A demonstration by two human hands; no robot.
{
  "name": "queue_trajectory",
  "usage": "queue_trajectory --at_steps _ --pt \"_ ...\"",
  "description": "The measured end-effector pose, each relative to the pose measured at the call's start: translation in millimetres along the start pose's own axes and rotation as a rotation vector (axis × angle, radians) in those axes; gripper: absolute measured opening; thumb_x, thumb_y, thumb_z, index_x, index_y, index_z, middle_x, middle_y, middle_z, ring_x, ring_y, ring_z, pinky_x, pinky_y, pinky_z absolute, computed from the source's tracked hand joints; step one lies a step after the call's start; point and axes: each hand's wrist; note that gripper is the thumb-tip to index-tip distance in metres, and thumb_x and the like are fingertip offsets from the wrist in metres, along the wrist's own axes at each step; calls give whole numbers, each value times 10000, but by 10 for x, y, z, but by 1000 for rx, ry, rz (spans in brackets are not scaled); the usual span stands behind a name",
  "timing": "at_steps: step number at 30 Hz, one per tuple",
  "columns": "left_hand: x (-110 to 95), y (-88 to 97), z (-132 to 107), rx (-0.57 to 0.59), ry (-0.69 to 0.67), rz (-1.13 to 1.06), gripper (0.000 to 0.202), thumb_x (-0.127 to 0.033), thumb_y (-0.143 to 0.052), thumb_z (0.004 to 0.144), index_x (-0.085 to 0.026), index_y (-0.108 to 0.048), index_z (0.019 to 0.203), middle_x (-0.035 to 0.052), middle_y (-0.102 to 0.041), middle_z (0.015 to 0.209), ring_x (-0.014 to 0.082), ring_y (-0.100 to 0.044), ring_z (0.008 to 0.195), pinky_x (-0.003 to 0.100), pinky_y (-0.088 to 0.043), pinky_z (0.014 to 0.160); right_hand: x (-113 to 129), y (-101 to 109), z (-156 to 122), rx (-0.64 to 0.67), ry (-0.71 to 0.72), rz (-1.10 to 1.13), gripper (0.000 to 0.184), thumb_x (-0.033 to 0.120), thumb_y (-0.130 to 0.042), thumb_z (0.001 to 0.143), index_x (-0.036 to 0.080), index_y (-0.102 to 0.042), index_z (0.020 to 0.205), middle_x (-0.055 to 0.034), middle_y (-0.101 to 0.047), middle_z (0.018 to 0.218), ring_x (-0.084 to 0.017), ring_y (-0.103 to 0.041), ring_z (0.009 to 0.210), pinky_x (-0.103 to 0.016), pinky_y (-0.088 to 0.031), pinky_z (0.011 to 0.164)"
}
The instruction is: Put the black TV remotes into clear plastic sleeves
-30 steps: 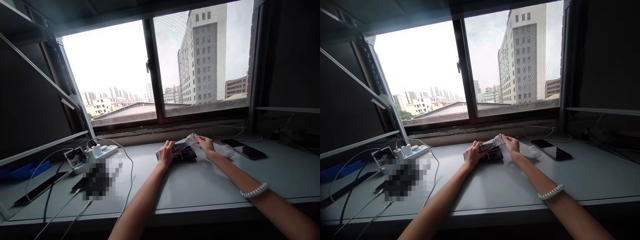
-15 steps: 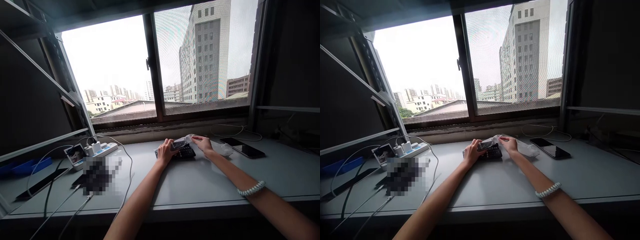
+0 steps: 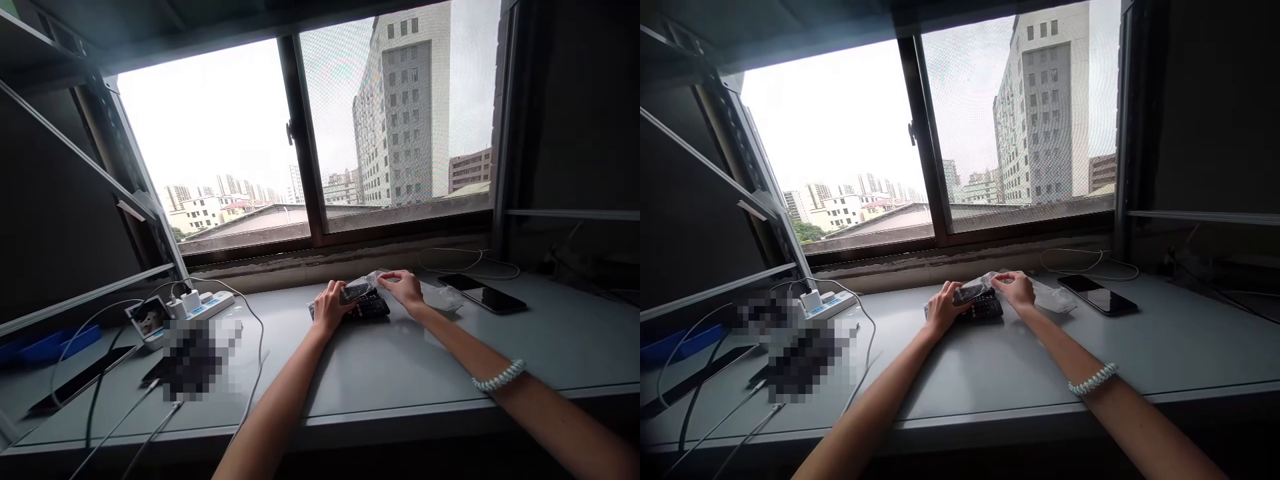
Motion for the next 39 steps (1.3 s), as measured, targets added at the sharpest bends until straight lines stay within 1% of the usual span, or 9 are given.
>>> queue_trajectory --at_steps 5,10,15,19,21,26,30,33,39 --pt "3 -14 8 14 -11 18 393 -502 -618 760 -289 -499 1069 -26 -576 1016 170 -621 862 241 -417 717 20 38 -19 -8 68 -40 195 433 -658 615 247 -703 657 -33 -615 1012 -194 -595 754 -320 -432 645" --pt "-1 -22 10 12 -6 28 399 -511 -610 764 -285 -504 1076 -20 -571 1016 173 -616 869 247 -417 734 -41 -22 33 60 127 4 243 405 -616 668 185 -705 719 -76 -605 1018 -156 -571 699 -292 -460 624" --pt "1 -18 6 20 2 42 402 -519 -599 770 -304 -501 1095 -23 -562 1043 167 -609 870 246 -416 743 -64 -97 56 182 214 124 314 416 -563 679 175 -727 797 -109 -582 1025 -201 -580 834 -325 -481 725" --pt "1 -6 2 37 -20 31 392 -505 -597 776 -303 -503 1098 -19 -557 1056 167 -603 900 245 -415 755 -46 -92 27 272 229 178 267 408 -538 673 263 -734 780 -100 -587 1028 -227 -591 905 -345 -483 759" --pt "-5 2 -2 36 -30 29 387 -494 -609 770 -295 -512 1087 -16 -560 1052 168 -603 897 247 -416 757 -47 -74 19 255 203 177 209 407 -568 643 286 -726 707 -103 -594 1023 -252 -591 937 -364 -477 773" --pt "-21 14 -11 32 -53 11 390 -494 -620 759 -291 -521 1077 -16 -567 1034 171 -601 890 256 -417 765 -68 -34 30 141 108 143 100 376 -629 568 291 -681 554 -104 -630 977 -304 -586 987 -395 -453 806" --pt "-18 11 -12 40 -41 -3 388 -500 -619 757 -293 -526 1071 -16 -569 1034 170 -598 891 261 -418 777 -52 -18 30 111 63 96 70 383 -653 547 319 -667 522 -72 -648 944 -304 -597 958 -408 -444 822" --pt "-11 4 -14 34 -34 -1 386 -494 -627 753 -291 -525 1065 -16 -565 1018 169 -604 877 254 -425 756 -30 -14 25 91 49 72 92 408 -663 543 318 -666 525 -71 -647 967 -302 -604 932 -408 -441 822" --pt "2 -10 -18 32 -20 9 400 -516 -630 745 -299 -517 1061 -20 -554 1006 171 -613 856 259 -437 742 -78 -53 24 112 96 95 133 428 -626 573 305 -657 535 -90 -651 955 -319 -592 965 -427 -427 837"
Point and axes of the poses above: each hand's wrist, its own z-axis towards the middle knuckle, its own y-axis out of the back of the hand, x = y × z
